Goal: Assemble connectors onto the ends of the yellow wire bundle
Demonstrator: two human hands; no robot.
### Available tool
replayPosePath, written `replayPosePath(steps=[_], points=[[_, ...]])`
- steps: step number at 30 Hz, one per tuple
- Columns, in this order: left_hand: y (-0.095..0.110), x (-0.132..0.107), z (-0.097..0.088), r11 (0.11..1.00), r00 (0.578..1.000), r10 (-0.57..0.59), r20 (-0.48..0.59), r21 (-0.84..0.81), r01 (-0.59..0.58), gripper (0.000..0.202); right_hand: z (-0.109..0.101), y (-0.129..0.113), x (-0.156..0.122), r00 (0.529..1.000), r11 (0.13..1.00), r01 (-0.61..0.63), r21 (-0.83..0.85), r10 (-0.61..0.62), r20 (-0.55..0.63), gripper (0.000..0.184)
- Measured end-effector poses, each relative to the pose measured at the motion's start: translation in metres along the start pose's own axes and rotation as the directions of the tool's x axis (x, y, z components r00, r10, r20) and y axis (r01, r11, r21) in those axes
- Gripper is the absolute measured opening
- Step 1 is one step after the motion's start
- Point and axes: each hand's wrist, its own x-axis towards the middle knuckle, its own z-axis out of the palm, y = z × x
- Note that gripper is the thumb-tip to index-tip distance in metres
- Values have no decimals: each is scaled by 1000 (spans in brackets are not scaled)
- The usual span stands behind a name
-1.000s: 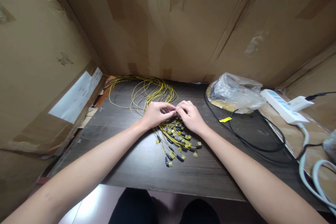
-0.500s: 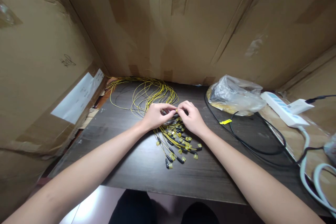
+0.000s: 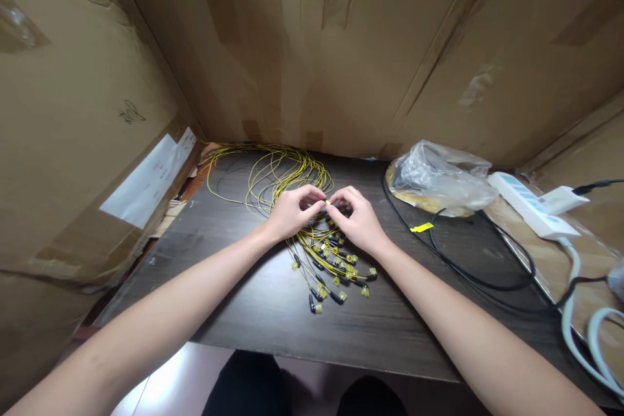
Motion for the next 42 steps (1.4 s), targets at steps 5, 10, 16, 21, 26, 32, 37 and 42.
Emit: replayPosePath(steps=[5,10,16,21,26,32,37,42], points=[[0,0,1,1000,1000,12,10,-6,-12,16,0,0,0,1000,1000,-2,-10,2,13,9],[-1,-2,1,1000,1000,-1,10,17,1,31,0,-1,0,1000,1000,11,-25,-10,18,8],[-3,-2,1,1000,1000,1,15,31,-1,41,0,0,-1,1000,999,21,-35,-21,10,8],[-2,-1,0,998,999,13,29,59,-15,41,0,1,-1,1000,999,8,-45,-8,-4,8],[1,-1,-1,994,998,32,61,101,-38,43,0,1,-1,1000,999,22,-44,-21,17,16],[1,-2,-1,994,998,31,63,103,-37,41,0,0,-1,999,998,34,-48,-32,36,19],[-1,-2,-1,996,999,12,39,85,-15,37,-1,-1,-2,999,998,32,-57,-31,20,20],[3,-1,0,994,998,50,-38,103,-46,27,-2,-4,-1,1000,998,29,-53,-29,9,19]])
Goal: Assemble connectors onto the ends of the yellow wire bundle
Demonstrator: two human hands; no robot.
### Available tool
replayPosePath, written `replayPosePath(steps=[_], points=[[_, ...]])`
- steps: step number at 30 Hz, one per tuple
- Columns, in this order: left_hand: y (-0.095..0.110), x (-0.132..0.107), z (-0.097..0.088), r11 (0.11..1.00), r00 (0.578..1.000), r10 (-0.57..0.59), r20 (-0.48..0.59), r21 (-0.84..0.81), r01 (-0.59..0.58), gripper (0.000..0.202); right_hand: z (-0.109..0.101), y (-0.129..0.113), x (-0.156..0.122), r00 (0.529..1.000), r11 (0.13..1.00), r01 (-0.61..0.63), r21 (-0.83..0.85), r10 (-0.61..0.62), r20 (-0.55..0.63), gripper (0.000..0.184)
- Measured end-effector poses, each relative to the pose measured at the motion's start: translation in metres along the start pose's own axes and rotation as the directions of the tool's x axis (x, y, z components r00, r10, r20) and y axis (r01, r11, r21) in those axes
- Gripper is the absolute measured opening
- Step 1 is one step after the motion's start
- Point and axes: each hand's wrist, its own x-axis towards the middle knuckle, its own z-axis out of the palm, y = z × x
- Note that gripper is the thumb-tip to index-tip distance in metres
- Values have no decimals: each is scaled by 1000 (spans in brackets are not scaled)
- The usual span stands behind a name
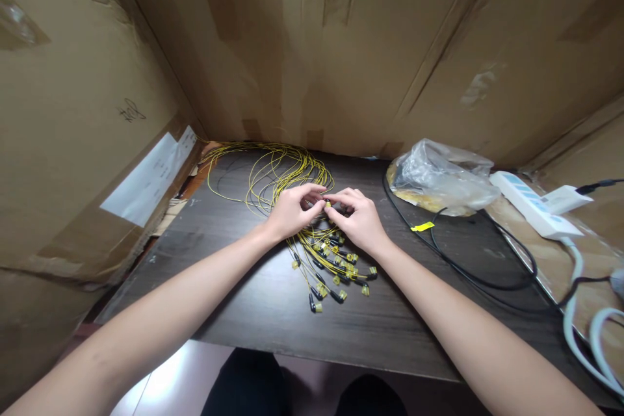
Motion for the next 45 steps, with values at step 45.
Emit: replayPosePath(steps=[45], points=[[-2,1,-5,995,994,61,87,70,-67,25,1,2,-2,1000,999,-5,42,4,30,18]])
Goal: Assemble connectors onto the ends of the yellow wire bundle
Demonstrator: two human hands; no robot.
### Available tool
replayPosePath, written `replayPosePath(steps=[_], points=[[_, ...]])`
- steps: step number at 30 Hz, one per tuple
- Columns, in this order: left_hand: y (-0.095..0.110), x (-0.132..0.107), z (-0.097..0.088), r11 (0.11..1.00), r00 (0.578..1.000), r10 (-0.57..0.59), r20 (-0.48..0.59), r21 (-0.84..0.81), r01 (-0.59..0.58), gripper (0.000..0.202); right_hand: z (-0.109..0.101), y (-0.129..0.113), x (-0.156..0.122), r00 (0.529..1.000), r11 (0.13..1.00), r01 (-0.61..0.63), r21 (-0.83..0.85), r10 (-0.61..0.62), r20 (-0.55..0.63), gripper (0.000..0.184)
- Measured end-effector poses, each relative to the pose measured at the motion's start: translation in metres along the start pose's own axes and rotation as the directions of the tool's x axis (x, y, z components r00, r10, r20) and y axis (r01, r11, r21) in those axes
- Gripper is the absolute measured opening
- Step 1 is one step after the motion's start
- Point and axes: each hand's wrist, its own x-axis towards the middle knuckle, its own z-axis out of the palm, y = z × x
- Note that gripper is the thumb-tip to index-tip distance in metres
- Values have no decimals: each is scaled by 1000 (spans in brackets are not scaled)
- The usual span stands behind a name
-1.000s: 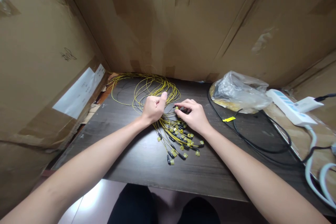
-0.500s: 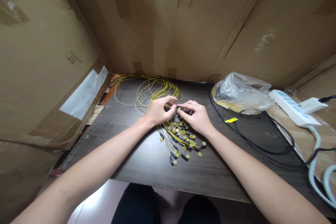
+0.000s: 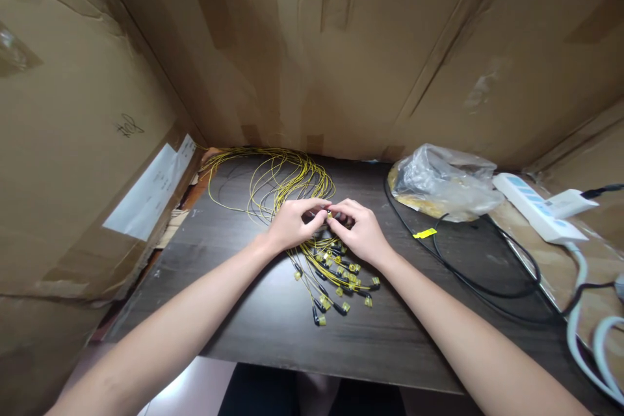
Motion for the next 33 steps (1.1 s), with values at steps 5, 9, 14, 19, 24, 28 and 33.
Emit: replayPosePath(steps=[5,9,14,19,24,28,33], points=[[0,1,0,999,1000,-11,2,-32,11,25,-1,-2,0,1000,1000,11,8,-11,-1,17],[0,2,-1,999,1000,-14,13,-41,15,23,0,-4,1,1000,1000,0,2,0,-1,15],[0,2,-1,999,999,-31,22,-37,31,23,1,-6,0,1000,1000,-2,-1,2,-8,14],[-2,2,-1,998,999,-29,23,-50,30,24,0,-7,1,1000,1000,-12,-7,12,-11,15],[-4,1,-1,999,999,-20,24,-31,21,23,0,-5,1,1000,1000,-30,-6,30,-2,16],[-4,2,-1,1000,999,15,44,-22,-14,23,-1,-3,0,999,999,-43,-4,43,-6,17],[-7,2,-1,997,995,76,58,29,-78,22,-2,-1,0,999,999,-50,4,50,21,19]])
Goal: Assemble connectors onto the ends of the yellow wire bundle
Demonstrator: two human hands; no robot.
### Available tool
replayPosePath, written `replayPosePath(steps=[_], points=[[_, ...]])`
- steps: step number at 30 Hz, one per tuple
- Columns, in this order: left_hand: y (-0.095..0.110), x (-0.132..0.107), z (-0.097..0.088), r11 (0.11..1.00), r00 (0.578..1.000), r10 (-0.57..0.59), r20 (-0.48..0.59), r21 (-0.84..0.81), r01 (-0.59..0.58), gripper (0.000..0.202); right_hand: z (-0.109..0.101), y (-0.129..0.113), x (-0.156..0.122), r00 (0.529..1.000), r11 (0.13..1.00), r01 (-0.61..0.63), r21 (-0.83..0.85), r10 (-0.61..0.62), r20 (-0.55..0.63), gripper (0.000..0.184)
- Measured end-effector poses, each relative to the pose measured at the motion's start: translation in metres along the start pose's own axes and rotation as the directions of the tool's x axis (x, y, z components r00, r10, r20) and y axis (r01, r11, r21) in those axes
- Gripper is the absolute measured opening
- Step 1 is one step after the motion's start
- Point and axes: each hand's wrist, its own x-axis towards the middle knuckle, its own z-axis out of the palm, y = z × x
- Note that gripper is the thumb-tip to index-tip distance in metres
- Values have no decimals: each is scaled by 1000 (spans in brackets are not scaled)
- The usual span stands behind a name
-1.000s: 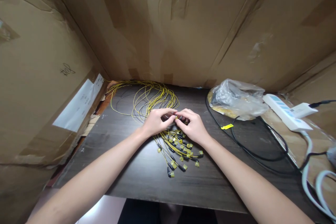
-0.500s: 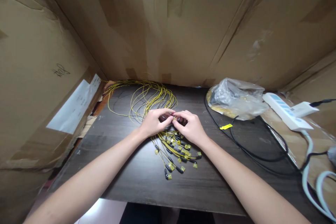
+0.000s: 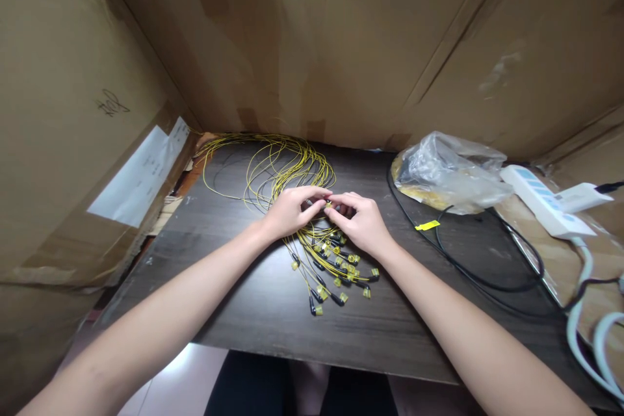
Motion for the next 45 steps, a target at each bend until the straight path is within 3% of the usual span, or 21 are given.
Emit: replayPosePath(steps=[13,30,38,45], points=[[0,-1,3,998,998,54,-28,40,-52,23,0,0,0,999,1000,15,1,-15,-39,19],[-2,-3,2,999,1000,10,4,36,-10,24,0,4,-1,999,999,29,-14,-29,-26,19],[3,-5,3,994,999,-18,-28,111,21,24,0,-1,-1,999,1000,6,-9,-6,-36,20],[7,-6,5,970,991,69,-111,240,-40,28,1,-3,-2,998,998,45,-53,-47,-42,22]])
